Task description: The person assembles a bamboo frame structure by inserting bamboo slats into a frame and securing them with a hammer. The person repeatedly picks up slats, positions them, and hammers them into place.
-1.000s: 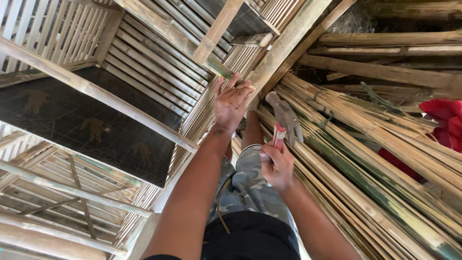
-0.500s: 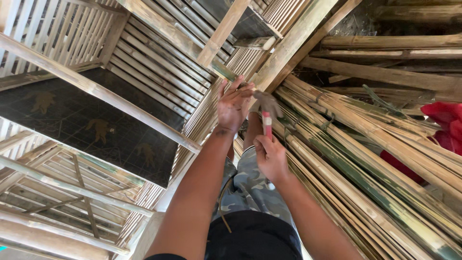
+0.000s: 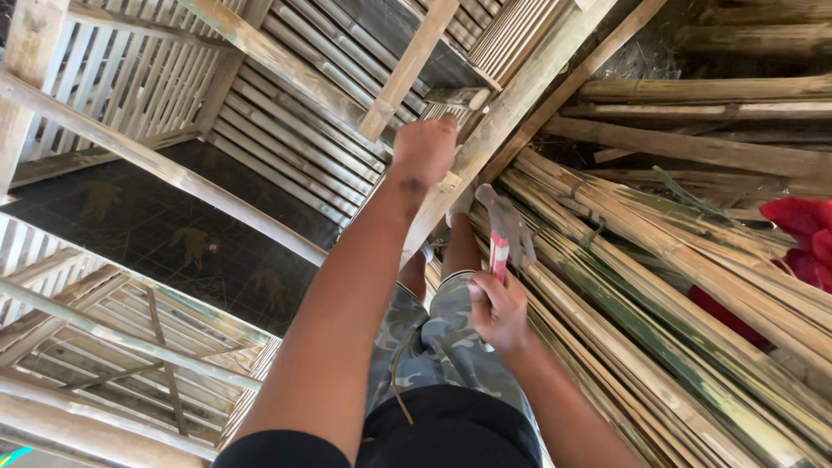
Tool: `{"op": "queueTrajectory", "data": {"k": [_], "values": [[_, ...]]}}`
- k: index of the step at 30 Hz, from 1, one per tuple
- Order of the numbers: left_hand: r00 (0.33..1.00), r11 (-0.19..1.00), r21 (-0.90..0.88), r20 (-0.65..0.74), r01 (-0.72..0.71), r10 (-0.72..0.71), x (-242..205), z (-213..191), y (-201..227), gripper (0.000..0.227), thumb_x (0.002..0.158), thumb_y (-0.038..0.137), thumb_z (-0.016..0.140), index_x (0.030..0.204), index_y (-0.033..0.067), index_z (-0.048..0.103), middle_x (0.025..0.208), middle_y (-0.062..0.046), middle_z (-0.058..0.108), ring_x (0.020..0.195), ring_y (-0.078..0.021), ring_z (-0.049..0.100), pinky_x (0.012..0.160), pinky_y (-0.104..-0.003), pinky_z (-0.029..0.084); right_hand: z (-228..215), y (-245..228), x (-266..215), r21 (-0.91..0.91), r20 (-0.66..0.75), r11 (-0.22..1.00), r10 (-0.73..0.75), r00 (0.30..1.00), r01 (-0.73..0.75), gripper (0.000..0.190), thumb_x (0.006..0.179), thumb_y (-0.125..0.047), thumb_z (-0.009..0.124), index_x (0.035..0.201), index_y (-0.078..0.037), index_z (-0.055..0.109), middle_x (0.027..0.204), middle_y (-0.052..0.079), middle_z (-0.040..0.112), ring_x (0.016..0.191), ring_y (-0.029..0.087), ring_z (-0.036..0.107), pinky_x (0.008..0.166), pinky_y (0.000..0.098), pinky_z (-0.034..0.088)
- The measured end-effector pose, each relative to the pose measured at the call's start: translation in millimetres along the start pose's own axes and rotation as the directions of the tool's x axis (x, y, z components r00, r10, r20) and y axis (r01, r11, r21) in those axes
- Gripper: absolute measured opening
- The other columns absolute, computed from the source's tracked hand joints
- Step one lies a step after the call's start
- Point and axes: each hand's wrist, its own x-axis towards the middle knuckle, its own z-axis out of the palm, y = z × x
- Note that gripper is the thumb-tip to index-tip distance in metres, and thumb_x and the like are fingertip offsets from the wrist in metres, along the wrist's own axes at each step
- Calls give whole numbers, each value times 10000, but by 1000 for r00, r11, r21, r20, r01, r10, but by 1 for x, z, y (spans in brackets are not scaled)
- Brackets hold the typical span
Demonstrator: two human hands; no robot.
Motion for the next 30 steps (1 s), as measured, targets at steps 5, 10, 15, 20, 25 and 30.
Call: {"op": "queueTrajectory", "data": {"k": [5,10,15,20,25,30], "values": [[996,995,95,78,40,-48,0,-6,-4,322,913,100,471,1177,-14,616,907,-214,746,845,-330,757,706,-467,607,10,21,3,-46,14,990,-135,991,135,156,891,22,662,1008,-81,654,922,145,674,746,290,672,629,369,543],[996,999,17,70,49,-50,8,-7,-4,275,904,139,477,1110,26,621,977,-215,740,904,-366,740,727,-496,595,4,26,4,-103,36,984,-141,989,144,225,820,22,685,1035,-42,672,885,152,636,719,319,638,593,406,511],[990,997,13,116,76,-77,0,-9,-4,279,927,137,474,1136,12,610,959,-211,755,894,-357,754,746,-487,610,-27,30,-33,-7,161,968,-248,955,252,228,771,43,650,961,-81,635,802,85,612,640,249,632,542,371,487],[997,998,-12,62,56,-55,-1,-17,-1,349,873,138,493,1170,-18,591,926,-219,747,855,-366,746,697,-489,611,12,57,-6,-200,120,974,-82,989,105,195,867,16,694,1027,-79,637,895,118,651,738,342,648,622,422,503],[981,995,0,165,102,-101,-3,-26,3,296,941,85,456,1193,-10,580,922,-223,752,846,-338,762,712,-479,624,-17,30,-5,-100,-55,981,-173,983,167,169,893,29,657,1023,-78,641,926,123,651,758,294,652,633,374,523],[989,998,23,136,61,-63,0,-26,1,266,926,102,497,1161,25,594,981,-205,730,895,-352,725,738,-480,601,-29,29,-5,93,34,979,-187,982,184,207,764,51,597,945,-27,663,816,130,628,616,209,609,506,323,453]]}}
